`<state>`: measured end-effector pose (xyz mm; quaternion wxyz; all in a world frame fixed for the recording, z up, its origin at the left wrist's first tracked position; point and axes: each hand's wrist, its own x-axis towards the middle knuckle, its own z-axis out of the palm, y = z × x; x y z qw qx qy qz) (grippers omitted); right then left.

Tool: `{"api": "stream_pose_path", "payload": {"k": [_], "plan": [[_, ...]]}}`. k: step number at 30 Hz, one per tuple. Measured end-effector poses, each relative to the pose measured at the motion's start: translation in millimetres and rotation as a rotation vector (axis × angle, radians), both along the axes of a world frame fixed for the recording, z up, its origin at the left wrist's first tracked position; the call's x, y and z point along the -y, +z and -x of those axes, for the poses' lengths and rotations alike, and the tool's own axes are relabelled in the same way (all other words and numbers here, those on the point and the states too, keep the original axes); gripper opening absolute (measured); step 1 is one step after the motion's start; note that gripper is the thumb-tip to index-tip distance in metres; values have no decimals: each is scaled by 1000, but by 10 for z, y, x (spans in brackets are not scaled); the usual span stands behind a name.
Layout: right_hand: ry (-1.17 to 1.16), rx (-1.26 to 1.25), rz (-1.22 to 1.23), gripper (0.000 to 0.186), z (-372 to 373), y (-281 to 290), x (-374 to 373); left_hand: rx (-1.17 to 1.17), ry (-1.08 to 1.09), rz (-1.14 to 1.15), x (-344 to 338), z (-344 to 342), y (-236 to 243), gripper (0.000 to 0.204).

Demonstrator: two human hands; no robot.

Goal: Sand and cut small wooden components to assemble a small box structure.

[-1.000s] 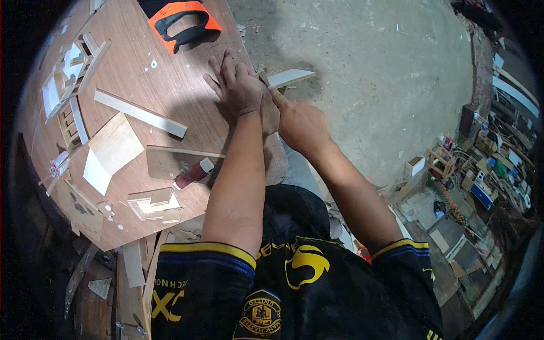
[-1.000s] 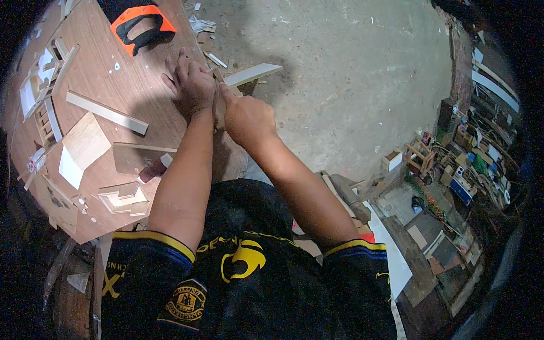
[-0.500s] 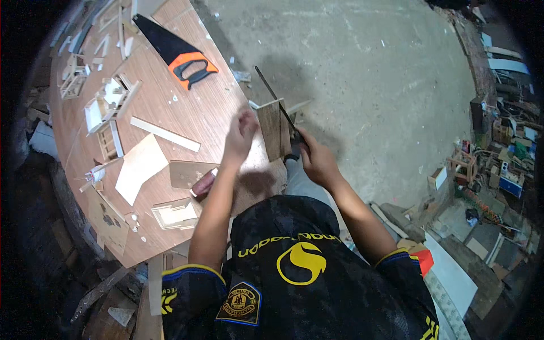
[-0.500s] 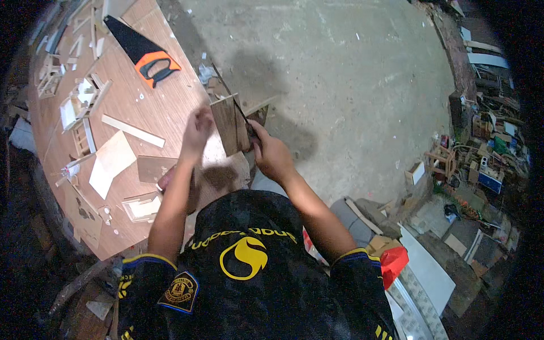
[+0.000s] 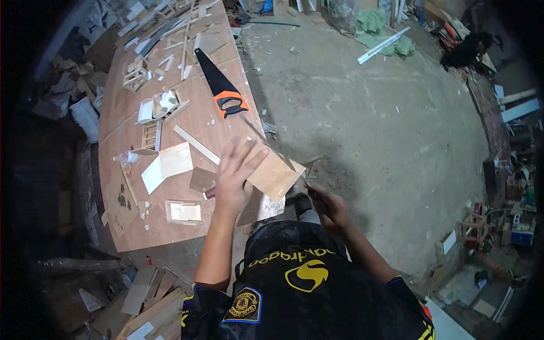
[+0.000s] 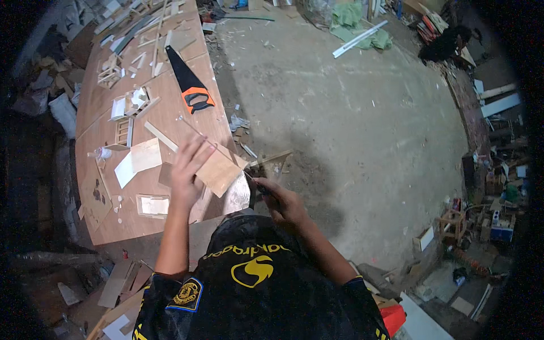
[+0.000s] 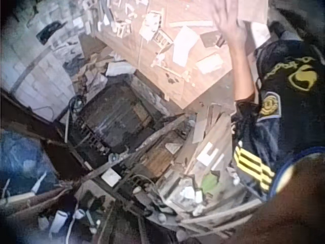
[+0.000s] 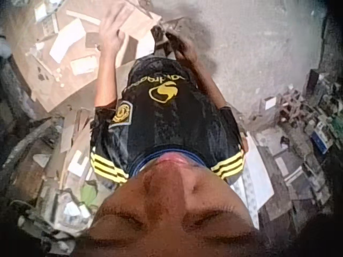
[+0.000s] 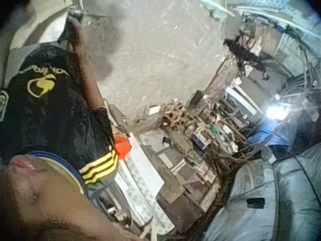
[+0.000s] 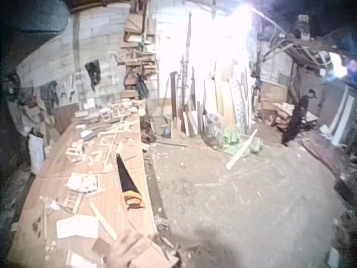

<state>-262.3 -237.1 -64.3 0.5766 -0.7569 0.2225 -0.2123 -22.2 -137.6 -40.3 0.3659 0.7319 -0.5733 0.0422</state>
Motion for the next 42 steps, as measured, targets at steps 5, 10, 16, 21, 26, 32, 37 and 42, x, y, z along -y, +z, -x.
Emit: {"api": "stream_pose_path", "payload": {"k": [5,10,16,21,26,32,37,42], "plan": [[147,-6,-57,33,311,-3,182,93,8,176,-3,206,378,37],[177,152,-42,38,466,-4,267,82,108,301,-2,500,579,33],[245,81,-1,40,607,190,349,183,185,295,-81,671,599,33],[228,-52,-55,37,640,438,336,283,235,126,-249,717,615,34],[280,-179,-156,36,605,529,322,30,401,472,-123,894,550,55],[302,-28,-211,35,504,193,181,-1308,244,823,-279,1012,295,94],[313,-167,-512,36,398,363,77,-441,620,530,-469,1023,-44,93],[389,-193,-179,37,211,412,206,-133,731,372,-764,955,-21,83]]}}
